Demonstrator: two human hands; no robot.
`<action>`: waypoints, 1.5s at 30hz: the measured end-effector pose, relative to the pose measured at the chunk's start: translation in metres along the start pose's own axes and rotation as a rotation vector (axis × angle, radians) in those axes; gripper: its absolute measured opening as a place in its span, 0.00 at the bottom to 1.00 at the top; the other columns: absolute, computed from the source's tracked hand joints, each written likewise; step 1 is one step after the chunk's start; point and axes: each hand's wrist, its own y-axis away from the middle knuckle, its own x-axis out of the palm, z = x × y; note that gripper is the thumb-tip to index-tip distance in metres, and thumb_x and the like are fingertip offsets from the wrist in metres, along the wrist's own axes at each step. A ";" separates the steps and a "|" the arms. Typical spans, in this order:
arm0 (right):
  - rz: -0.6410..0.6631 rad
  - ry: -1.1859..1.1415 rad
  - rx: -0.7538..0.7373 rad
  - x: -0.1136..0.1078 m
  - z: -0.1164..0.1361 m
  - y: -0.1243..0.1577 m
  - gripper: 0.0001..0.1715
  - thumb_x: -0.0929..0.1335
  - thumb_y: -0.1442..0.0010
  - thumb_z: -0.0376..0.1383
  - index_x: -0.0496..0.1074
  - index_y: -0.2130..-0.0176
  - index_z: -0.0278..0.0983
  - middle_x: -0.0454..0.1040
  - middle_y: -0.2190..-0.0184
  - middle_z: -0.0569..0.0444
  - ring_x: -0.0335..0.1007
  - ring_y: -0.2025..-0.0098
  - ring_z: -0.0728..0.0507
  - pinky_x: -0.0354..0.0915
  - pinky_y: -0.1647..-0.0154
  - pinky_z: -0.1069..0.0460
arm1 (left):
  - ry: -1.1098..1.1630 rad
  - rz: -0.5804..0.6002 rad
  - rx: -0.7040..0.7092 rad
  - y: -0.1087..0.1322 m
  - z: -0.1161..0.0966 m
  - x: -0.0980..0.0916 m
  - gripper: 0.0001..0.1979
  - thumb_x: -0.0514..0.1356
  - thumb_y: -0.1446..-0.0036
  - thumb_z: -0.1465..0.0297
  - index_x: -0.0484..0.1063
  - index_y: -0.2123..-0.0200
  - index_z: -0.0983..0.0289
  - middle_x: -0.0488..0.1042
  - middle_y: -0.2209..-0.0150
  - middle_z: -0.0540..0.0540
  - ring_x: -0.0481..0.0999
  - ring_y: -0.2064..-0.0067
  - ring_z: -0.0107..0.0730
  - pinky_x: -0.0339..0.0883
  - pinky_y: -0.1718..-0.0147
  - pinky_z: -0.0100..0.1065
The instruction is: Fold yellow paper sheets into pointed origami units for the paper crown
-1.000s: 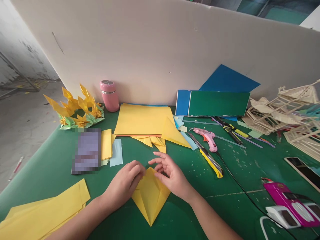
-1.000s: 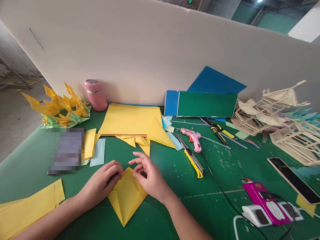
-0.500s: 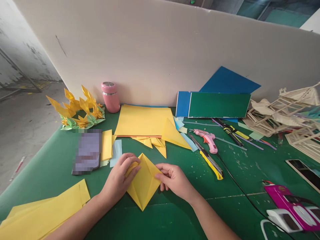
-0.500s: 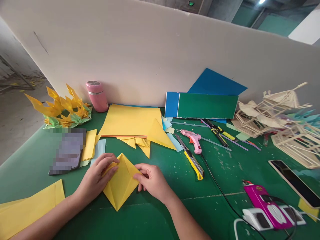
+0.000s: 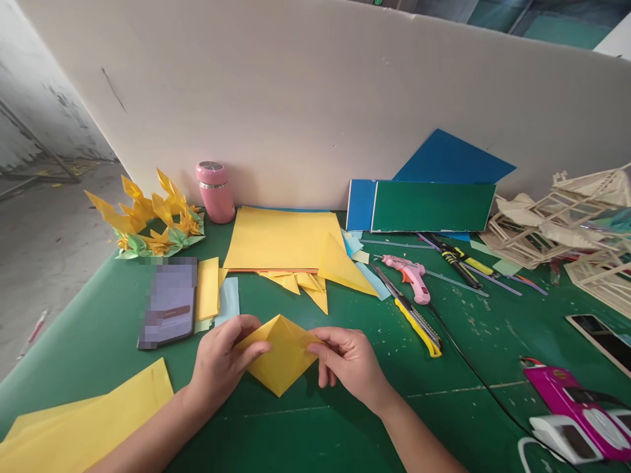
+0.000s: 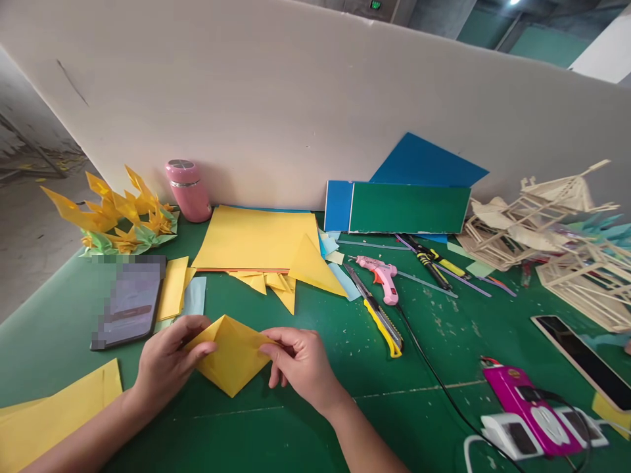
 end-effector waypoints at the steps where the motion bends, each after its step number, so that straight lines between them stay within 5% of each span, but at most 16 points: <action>1: -0.028 0.016 -0.053 0.000 0.000 0.001 0.15 0.67 0.40 0.43 0.79 0.61 0.37 0.74 0.79 0.56 0.66 0.86 0.53 0.59 0.88 0.59 | -0.024 -0.011 0.075 -0.001 -0.001 -0.002 0.24 0.48 0.41 0.47 0.64 0.72 0.61 0.68 0.81 0.48 0.64 0.82 0.24 0.58 0.84 0.24; 4: -0.125 0.128 -0.331 -0.004 0.001 0.002 0.10 0.66 0.39 0.35 0.79 0.63 0.40 0.79 0.72 0.54 0.74 0.80 0.50 0.68 0.82 0.58 | -0.004 0.015 0.329 -0.001 -0.001 -0.007 0.18 0.48 0.37 0.53 0.62 0.70 0.61 0.68 0.80 0.48 0.67 0.80 0.25 0.62 0.80 0.25; 7: -0.139 0.322 -0.668 -0.010 0.004 0.001 0.14 0.65 0.39 0.27 0.77 0.61 0.42 0.81 0.64 0.53 0.79 0.64 0.47 0.74 0.64 0.54 | -0.018 0.038 0.502 0.001 0.002 -0.011 0.13 0.46 0.32 0.67 0.60 0.71 0.60 0.68 0.79 0.49 0.66 0.77 0.27 0.63 0.77 0.26; 10: -0.094 0.484 -0.803 -0.016 0.002 -0.001 0.17 0.63 0.39 0.23 0.76 0.59 0.39 0.80 0.60 0.50 0.77 0.58 0.47 0.73 0.57 0.53 | -0.164 0.096 0.609 0.001 0.007 -0.012 0.14 0.44 0.35 0.76 0.61 0.72 0.60 0.69 0.78 0.50 0.65 0.76 0.29 0.61 0.76 0.29; 13: -0.011 0.619 -0.763 -0.022 -0.004 -0.003 0.17 0.62 0.39 0.23 0.75 0.60 0.38 0.80 0.59 0.50 0.77 0.57 0.47 0.73 0.57 0.52 | -0.272 0.339 0.579 -0.002 0.009 -0.008 0.17 0.44 0.35 0.76 0.63 0.75 0.61 0.71 0.75 0.51 0.66 0.75 0.30 0.61 0.75 0.30; 15: 0.064 0.692 -0.716 -0.025 -0.008 -0.004 0.19 0.60 0.40 0.22 0.76 0.60 0.38 0.79 0.58 0.51 0.76 0.57 0.46 0.72 0.54 0.50 | -0.244 0.508 0.491 -0.004 0.011 -0.005 0.18 0.47 0.34 0.65 0.64 0.76 0.62 0.71 0.73 0.53 0.66 0.73 0.31 0.62 0.75 0.31; 19: 0.160 0.813 -0.591 -0.026 -0.007 -0.003 0.23 0.61 0.49 0.21 0.76 0.60 0.38 0.78 0.56 0.53 0.70 0.53 0.41 0.69 0.52 0.44 | -0.114 0.662 0.359 -0.001 0.012 -0.002 0.30 0.55 0.55 0.39 0.66 0.75 0.63 0.71 0.68 0.57 0.68 0.69 0.37 0.67 0.70 0.36; 24: 0.128 0.878 -0.522 -0.017 -0.003 -0.004 0.15 0.63 0.42 0.25 0.74 0.60 0.38 0.77 0.57 0.51 0.68 0.55 0.42 0.68 0.54 0.45 | -0.241 0.690 0.181 0.007 0.009 0.003 0.18 0.58 0.44 0.54 0.67 0.74 0.63 0.69 0.46 0.60 0.71 0.57 0.43 0.69 0.59 0.42; 27: 0.144 0.929 -0.452 -0.009 -0.003 -0.009 0.12 0.62 0.38 0.28 0.71 0.57 0.38 0.73 0.49 0.50 0.67 0.55 0.43 0.68 0.53 0.46 | -0.272 0.698 0.150 0.007 0.008 0.007 0.15 0.63 0.47 0.57 0.69 0.70 0.63 0.66 0.41 0.59 0.71 0.56 0.43 0.69 0.58 0.43; 36: 0.072 0.984 -0.351 0.007 -0.009 -0.018 0.15 0.64 0.37 0.34 0.66 0.49 0.40 0.65 0.40 0.49 0.66 0.57 0.39 0.70 0.55 0.40 | -0.253 0.723 0.103 0.000 0.016 0.012 0.30 0.66 0.49 0.61 0.63 0.44 0.61 0.64 0.39 0.60 0.67 0.45 0.50 0.65 0.49 0.49; 42: 0.091 0.884 -0.321 -0.006 -0.005 -0.011 0.13 0.62 0.36 0.32 0.67 0.51 0.43 0.68 0.45 0.51 0.65 0.46 0.40 0.67 0.48 0.41 | -0.114 0.770 0.118 0.001 0.002 0.005 0.18 0.58 0.41 0.74 0.67 0.47 0.60 0.70 0.45 0.56 0.70 0.47 0.40 0.67 0.48 0.40; 45: 0.139 0.845 -0.256 -0.012 0.000 -0.005 0.10 0.65 0.38 0.32 0.67 0.56 0.43 0.68 0.47 0.51 0.63 0.43 0.40 0.65 0.45 0.42 | -0.097 0.735 0.093 0.008 -0.004 0.005 0.17 0.60 0.43 0.72 0.68 0.49 0.61 0.70 0.45 0.57 0.70 0.48 0.41 0.69 0.50 0.42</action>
